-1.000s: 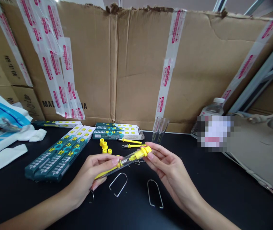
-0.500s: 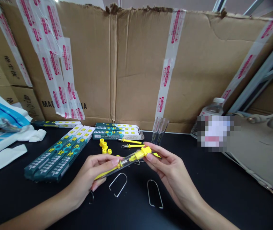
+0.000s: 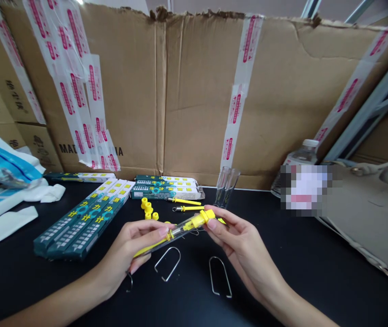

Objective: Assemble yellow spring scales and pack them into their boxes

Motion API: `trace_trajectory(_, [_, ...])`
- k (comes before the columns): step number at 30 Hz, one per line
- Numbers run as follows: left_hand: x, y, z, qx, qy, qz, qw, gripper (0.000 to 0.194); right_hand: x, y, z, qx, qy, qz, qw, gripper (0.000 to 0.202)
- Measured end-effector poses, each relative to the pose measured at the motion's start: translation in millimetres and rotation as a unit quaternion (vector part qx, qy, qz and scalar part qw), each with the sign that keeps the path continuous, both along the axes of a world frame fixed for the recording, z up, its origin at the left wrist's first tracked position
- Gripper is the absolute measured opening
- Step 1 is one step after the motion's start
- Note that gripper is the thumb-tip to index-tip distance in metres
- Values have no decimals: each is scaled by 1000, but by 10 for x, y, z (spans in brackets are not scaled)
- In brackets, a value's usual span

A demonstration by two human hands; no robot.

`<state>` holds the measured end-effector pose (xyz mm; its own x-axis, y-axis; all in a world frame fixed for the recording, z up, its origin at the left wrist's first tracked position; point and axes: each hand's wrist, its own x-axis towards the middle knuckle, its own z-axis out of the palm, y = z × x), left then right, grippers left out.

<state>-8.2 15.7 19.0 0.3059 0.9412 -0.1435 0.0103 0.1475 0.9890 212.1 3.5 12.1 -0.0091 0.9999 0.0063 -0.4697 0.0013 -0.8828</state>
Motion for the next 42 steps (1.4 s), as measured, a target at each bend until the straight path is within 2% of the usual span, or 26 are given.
trace_trajectory(4, [-3,9,-23,3,-1,4,1000,48,3,12,-4,-6,10,16,1000,39])
trace_trajectory(14, [5,-2,2,-1,2,7,1000,47,-3,21,-23,8,-12,27,1000,22])
trace_trajectory(29, [1,5,-13,0,-3,3,1000,49,-25,-4,14,-7,15,29,999,45])
trace_trajectory(36, [-12,15,-32,-1,-7,6,1000,49,-24,3,9,12,-11,37,999,30])
trace_trajectory(42, [-4,-3,-15,0,6,6,1000,48,-22,5,1,-1,-14,36,999,27])
